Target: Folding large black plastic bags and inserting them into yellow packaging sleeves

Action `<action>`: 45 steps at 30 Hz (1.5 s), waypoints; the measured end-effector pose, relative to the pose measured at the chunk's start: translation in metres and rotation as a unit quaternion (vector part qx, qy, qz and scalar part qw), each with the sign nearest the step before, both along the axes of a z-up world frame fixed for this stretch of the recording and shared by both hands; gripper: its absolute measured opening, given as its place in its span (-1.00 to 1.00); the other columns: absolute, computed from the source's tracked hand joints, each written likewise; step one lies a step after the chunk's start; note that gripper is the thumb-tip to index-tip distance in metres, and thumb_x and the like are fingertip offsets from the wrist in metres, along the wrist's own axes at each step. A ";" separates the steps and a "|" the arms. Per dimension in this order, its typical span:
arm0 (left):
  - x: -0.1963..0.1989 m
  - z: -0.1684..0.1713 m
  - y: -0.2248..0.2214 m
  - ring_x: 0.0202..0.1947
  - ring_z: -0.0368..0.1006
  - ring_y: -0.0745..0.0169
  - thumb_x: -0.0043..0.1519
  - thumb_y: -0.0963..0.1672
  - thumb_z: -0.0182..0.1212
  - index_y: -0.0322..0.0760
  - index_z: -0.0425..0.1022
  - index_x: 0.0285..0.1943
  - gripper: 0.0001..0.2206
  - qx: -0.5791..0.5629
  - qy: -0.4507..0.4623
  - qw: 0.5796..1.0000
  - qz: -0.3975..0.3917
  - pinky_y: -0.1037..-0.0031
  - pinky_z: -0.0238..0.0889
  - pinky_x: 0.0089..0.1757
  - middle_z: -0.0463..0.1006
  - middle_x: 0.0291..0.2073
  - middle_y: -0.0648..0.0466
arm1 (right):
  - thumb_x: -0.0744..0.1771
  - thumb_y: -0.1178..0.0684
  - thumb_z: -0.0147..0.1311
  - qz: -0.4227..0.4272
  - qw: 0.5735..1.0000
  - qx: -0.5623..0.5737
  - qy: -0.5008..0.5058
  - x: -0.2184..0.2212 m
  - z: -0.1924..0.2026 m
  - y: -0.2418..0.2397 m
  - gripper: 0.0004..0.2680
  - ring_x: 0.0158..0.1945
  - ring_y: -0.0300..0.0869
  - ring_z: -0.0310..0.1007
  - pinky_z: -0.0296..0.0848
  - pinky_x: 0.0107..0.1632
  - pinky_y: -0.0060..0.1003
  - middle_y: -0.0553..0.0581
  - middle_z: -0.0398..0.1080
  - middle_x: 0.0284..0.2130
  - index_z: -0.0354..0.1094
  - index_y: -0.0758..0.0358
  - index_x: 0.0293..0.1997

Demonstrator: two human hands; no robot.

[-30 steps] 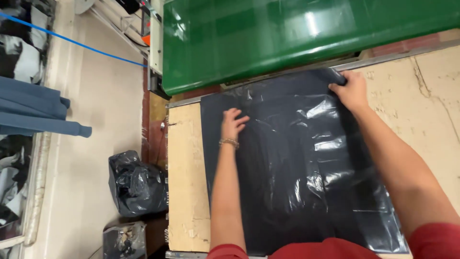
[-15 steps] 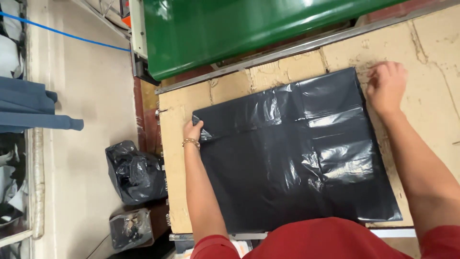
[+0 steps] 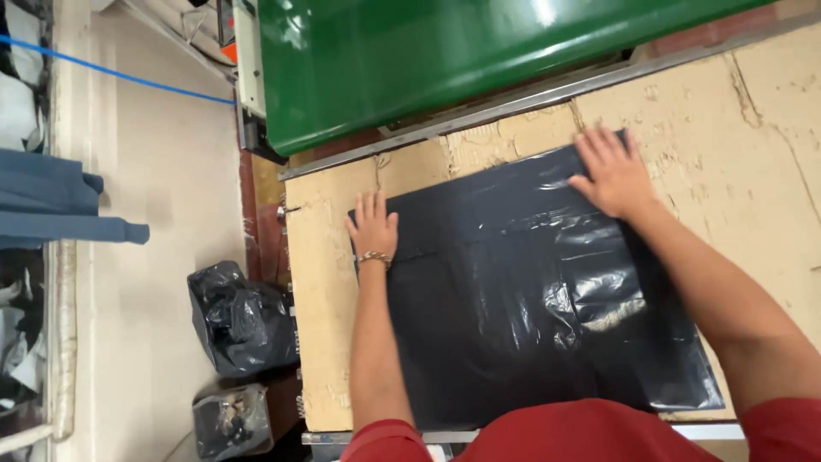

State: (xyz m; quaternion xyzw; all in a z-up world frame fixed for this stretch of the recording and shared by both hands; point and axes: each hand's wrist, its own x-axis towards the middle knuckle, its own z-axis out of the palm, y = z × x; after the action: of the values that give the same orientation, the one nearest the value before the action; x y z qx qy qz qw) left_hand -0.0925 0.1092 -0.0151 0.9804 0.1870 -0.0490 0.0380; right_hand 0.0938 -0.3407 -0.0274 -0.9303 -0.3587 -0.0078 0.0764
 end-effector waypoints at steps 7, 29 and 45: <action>-0.087 0.017 -0.001 0.46 0.15 0.10 0.34 0.11 0.05 -0.15 0.28 0.48 -0.43 0.127 -0.119 0.946 -0.273 0.07 0.21 0.19 0.31 0.44 0.06 | 0.37 -0.39 -0.30 0.094 0.993 0.074 -0.015 -0.017 0.033 -0.031 -0.44 0.57 0.06 0.00 -0.11 0.55 0.21 0.19 0.17 0.43 0.14 0.16 0.46; -0.024 0.028 0.037 -0.09 0.39 -0.04 0.29 -0.05 0.07 -0.07 0.47 0.12 -0.74 0.097 -0.030 0.977 -0.190 0.13 0.38 -0.31 0.47 -0.09 0.04 | 0.34 0.19 0.01 0.063 0.990 0.099 -0.079 0.016 0.034 -0.015 -0.77 0.12 -0.01 0.54 0.49 0.13 -0.04 0.13 0.51 0.14 0.48 0.16 0.10; -0.108 0.151 0.007 -0.34 0.33 0.11 0.29 -0.17 0.15 -0.04 0.54 -0.06 -0.87 0.297 -0.289 0.892 -0.182 0.34 0.23 -0.29 0.38 -0.35 0.15 | 0.42 0.14 0.09 0.062 0.944 -0.006 -0.323 -0.041 0.127 -0.087 -0.95 -0.17 -0.03 0.31 0.29 -0.15 -0.21 0.11 0.32 -0.20 0.39 0.14 -0.03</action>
State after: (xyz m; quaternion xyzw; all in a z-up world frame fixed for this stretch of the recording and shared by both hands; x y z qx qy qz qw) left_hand -0.2007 0.1161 0.1361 0.9337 -0.0076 0.2879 -0.2126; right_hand 0.0523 -0.4275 0.0992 -0.8542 -0.4208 -0.3012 -0.0494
